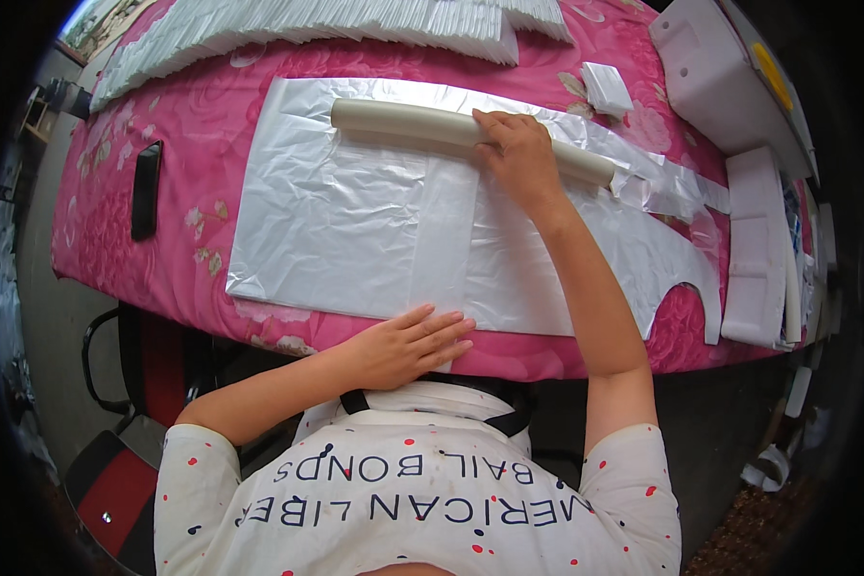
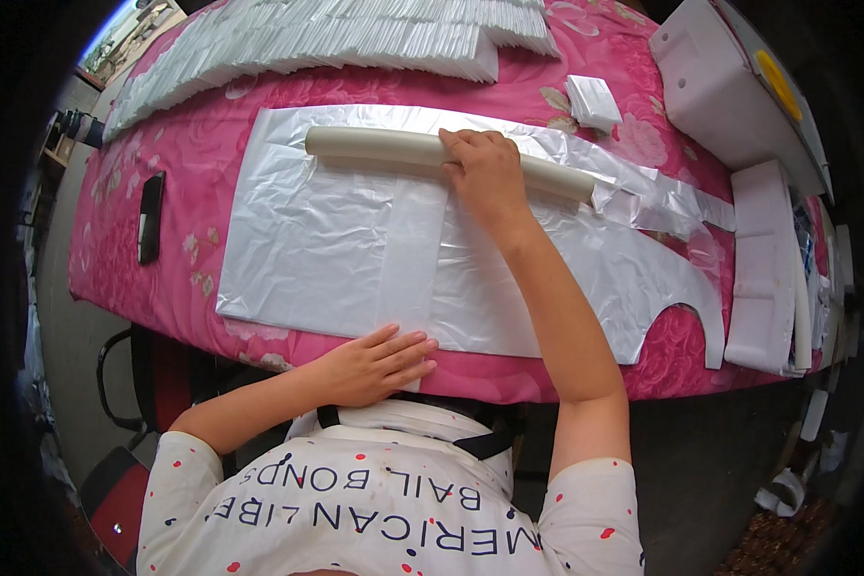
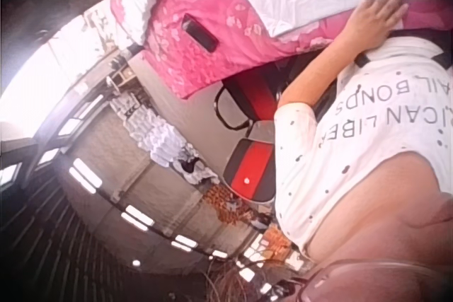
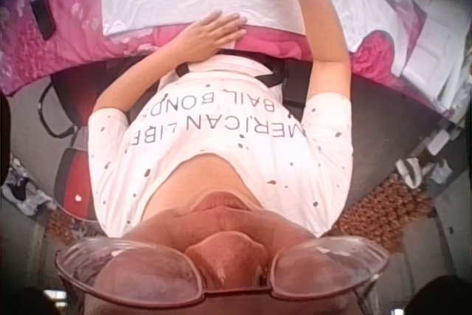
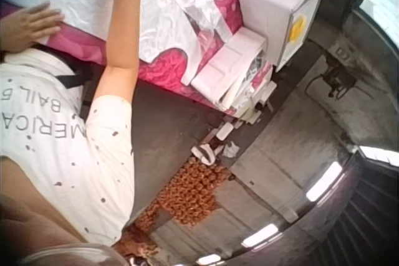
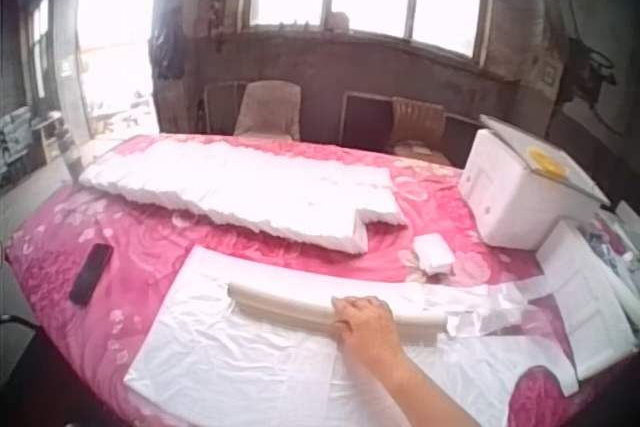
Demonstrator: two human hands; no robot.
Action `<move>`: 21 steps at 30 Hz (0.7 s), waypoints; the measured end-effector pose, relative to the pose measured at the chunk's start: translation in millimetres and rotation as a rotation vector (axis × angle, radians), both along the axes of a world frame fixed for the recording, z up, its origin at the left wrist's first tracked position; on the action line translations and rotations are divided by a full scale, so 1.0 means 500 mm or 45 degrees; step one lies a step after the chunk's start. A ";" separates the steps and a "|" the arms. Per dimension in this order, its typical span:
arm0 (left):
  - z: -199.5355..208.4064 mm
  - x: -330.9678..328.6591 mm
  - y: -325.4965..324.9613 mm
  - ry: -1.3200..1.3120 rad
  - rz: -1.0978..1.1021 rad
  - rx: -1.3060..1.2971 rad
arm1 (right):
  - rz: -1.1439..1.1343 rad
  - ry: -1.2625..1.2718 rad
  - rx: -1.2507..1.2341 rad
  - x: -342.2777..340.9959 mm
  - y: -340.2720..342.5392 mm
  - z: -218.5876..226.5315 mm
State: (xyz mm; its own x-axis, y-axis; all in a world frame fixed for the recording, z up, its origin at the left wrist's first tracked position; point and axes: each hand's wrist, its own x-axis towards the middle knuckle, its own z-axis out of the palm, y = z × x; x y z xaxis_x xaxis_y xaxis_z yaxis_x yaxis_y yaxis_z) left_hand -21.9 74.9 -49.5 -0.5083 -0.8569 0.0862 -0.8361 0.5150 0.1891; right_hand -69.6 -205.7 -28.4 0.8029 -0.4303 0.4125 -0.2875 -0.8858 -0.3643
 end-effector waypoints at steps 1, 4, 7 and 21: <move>-0.002 0.004 0.002 0.006 -0.017 -0.053 | -0.007 -0.010 -0.039 0.000 0.002 0.000; 0.008 0.019 0.014 0.275 0.012 0.000 | 0.042 -0.066 -0.101 -0.013 0.019 0.007; 0.004 0.036 0.028 0.345 -0.002 -0.067 | 0.313 -0.063 0.053 -0.066 0.078 0.018; 0.026 0.059 0.023 0.875 0.037 -0.115 | 0.533 0.143 0.174 -0.157 0.225 0.005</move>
